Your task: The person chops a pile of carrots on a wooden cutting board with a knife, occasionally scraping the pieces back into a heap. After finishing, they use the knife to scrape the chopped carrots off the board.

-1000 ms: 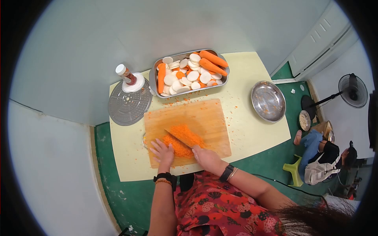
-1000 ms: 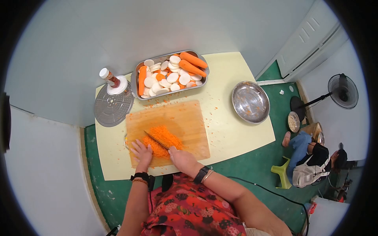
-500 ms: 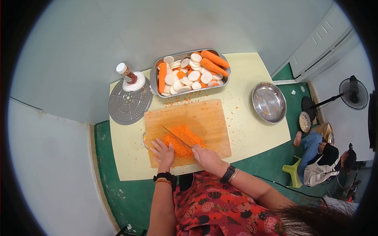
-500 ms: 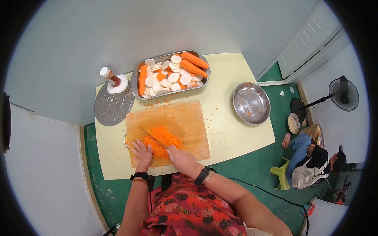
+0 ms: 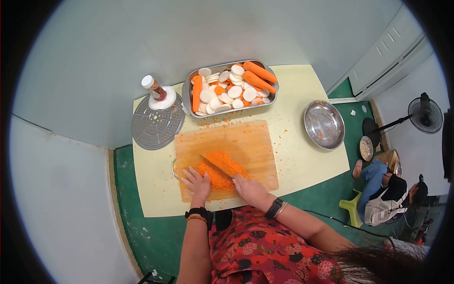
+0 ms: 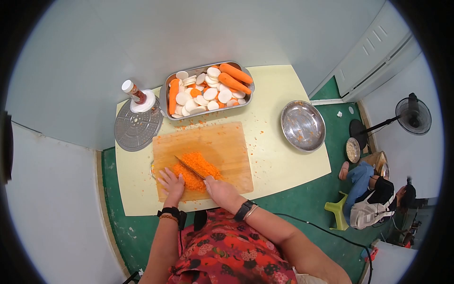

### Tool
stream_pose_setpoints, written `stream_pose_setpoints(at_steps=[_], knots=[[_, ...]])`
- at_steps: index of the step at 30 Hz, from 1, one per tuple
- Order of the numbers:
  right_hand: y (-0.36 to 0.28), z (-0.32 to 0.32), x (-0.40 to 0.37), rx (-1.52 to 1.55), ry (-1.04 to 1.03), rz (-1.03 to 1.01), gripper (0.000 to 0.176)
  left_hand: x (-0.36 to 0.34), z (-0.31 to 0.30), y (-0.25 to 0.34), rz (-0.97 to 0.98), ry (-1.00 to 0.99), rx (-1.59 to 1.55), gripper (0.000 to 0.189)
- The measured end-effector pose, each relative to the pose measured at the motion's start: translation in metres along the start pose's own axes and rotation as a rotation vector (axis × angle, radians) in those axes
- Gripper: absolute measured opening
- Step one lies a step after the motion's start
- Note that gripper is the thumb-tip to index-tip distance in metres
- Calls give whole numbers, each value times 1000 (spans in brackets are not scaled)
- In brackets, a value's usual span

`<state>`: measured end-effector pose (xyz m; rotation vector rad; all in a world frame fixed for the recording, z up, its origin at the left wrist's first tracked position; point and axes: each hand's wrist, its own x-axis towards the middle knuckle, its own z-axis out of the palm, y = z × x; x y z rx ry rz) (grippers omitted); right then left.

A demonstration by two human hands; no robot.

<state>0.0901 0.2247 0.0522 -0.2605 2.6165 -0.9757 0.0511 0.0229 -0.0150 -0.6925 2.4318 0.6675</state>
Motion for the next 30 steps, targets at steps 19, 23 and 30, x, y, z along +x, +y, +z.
stream_pose_setpoints(at_steps=[19, 23, 30], knots=[[-1, 2, -1, -23, 61, -38, 24, 2, 3, -1, 4, -1, -13, 80], [13, 18, 3, -8, 42, -46, 24, 1, 1, -2, 14, 4, -18, 80], [-1, 7, 0, -32, 66, -73, 24, 3, 5, -1, 6, 12, 0, 79]])
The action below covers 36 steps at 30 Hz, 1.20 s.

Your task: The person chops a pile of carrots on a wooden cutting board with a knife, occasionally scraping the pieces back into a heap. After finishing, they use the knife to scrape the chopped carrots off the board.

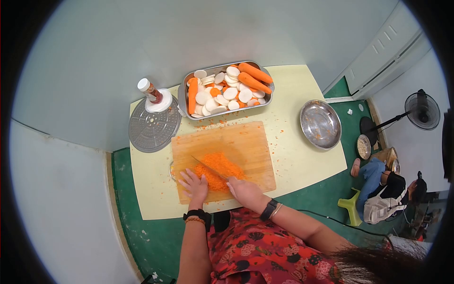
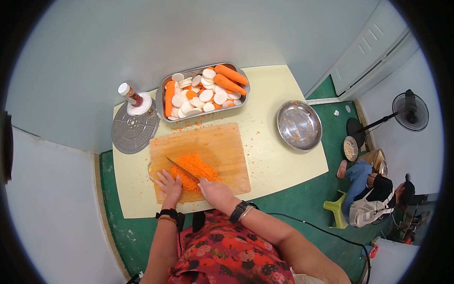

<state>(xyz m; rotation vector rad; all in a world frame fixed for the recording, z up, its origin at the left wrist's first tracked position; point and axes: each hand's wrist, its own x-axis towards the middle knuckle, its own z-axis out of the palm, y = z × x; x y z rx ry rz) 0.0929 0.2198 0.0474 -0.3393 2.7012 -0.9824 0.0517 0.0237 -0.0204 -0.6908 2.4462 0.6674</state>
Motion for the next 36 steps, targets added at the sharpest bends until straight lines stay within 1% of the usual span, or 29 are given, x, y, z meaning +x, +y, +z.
stream_pose_setpoints(at_steps=[2, 8, 11, 14, 17, 20, 23, 29, 32, 35, 36], knots=[[9, 11, 4, -16, 5, -2, 25, -1, -3, 0, 5, 6, 5, 79], [6, -1, 1, -20, 22, 13, 25, 3, 3, -1, -10, 21, 41, 79], [15, 7, 4, -4, -24, 50, 24, -2, -3, 2, -22, -6, 29, 78], [3, -6, 0, -14, 24, 28, 25, -3, -4, 3, -10, -12, 5, 78], [12, 3, -1, 17, 36, 38, 23, -1, -2, 2, -5, -1, 10, 78], [21, 10, 3, 0, 5, 38, 21, -2, -4, 2, -16, -3, 26, 78], [2, -8, 0, -29, 40, 11, 23, -3, -3, 3, -13, -6, 7, 79], [12, 5, 3, -9, 4, 19, 23, -1, -3, 2, -11, 2, 17, 79], [0, -5, 0, -30, 20, -26, 23, 1, 1, 0, -5, 15, 14, 79], [3, 1, 0, -32, -31, -10, 23, 1, 1, 0, -7, 24, 10, 79], [6, 5, 1, -20, -9, -19, 23, 1, 0, 0, -8, 23, 18, 79]])
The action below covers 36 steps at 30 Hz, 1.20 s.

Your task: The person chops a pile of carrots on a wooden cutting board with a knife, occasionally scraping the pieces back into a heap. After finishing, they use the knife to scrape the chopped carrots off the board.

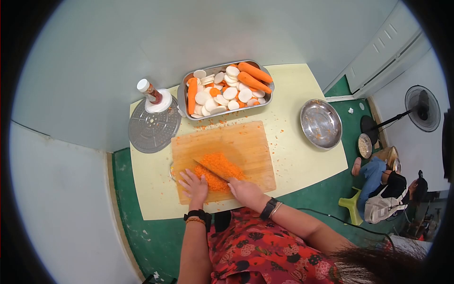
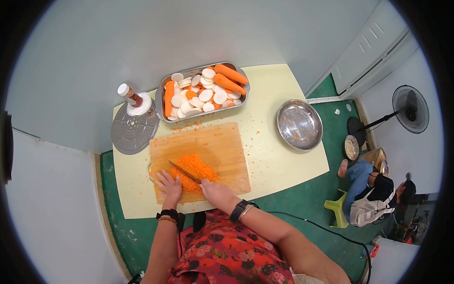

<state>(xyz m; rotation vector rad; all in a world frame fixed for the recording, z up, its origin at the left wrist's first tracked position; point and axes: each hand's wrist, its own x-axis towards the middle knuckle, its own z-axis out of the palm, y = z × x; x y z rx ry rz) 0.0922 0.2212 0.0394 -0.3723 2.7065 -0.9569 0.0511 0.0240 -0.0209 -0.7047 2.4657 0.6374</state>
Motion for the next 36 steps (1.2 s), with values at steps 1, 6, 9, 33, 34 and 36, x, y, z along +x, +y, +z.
stream_pose_setpoints(at_steps=[1, 6, 9, 33, 34, 36], knots=[[3, 3, 2, 11, 22, -10, 23, 0, 0, 1, -2, 0, 7, 79], [-1, -1, 1, 8, 55, -29, 23, 1, 3, 0, -3, -5, 11, 78], [3, 6, 2, 15, 58, -39, 23, 0, 0, -1, -3, -9, 16, 78], [-4, -11, 7, 25, -18, 0, 24, 1, 3, 2, -14, 1, 22, 78], [-1, -7, 9, 26, -22, 8, 24, 0, 3, 1, -10, 3, 23, 78], [3, -1, 12, 30, -21, 12, 24, 0, 1, -1, -8, 7, 35, 79]])
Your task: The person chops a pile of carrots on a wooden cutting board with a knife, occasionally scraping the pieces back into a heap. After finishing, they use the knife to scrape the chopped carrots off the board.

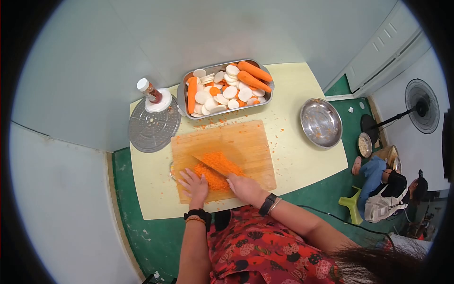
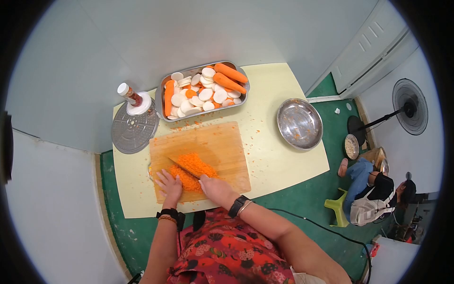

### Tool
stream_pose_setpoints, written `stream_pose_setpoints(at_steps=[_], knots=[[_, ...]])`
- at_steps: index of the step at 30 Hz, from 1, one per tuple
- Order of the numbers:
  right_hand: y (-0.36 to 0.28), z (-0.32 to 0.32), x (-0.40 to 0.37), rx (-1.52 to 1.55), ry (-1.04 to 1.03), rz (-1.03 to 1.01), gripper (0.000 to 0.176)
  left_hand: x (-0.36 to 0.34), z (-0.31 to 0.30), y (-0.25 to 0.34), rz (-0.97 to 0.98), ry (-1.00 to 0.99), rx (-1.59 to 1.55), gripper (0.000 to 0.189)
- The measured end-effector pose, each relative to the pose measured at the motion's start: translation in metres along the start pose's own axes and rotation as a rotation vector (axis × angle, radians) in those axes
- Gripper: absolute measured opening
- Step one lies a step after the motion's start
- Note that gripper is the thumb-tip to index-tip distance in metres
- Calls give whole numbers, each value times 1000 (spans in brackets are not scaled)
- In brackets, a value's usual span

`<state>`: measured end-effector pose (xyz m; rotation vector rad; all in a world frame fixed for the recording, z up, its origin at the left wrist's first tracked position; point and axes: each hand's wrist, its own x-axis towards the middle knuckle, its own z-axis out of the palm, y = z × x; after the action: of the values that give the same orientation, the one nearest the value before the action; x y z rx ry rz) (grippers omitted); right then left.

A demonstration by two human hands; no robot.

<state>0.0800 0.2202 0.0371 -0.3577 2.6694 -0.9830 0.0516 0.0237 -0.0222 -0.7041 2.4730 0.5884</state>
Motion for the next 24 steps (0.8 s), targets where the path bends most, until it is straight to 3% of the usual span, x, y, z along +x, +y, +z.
stream_pose_setpoints(at_steps=[24], knots=[[-2, 3, -7, -32, 43, -41, 25, -2, 0, 0, 12, 2, -20, 78]])
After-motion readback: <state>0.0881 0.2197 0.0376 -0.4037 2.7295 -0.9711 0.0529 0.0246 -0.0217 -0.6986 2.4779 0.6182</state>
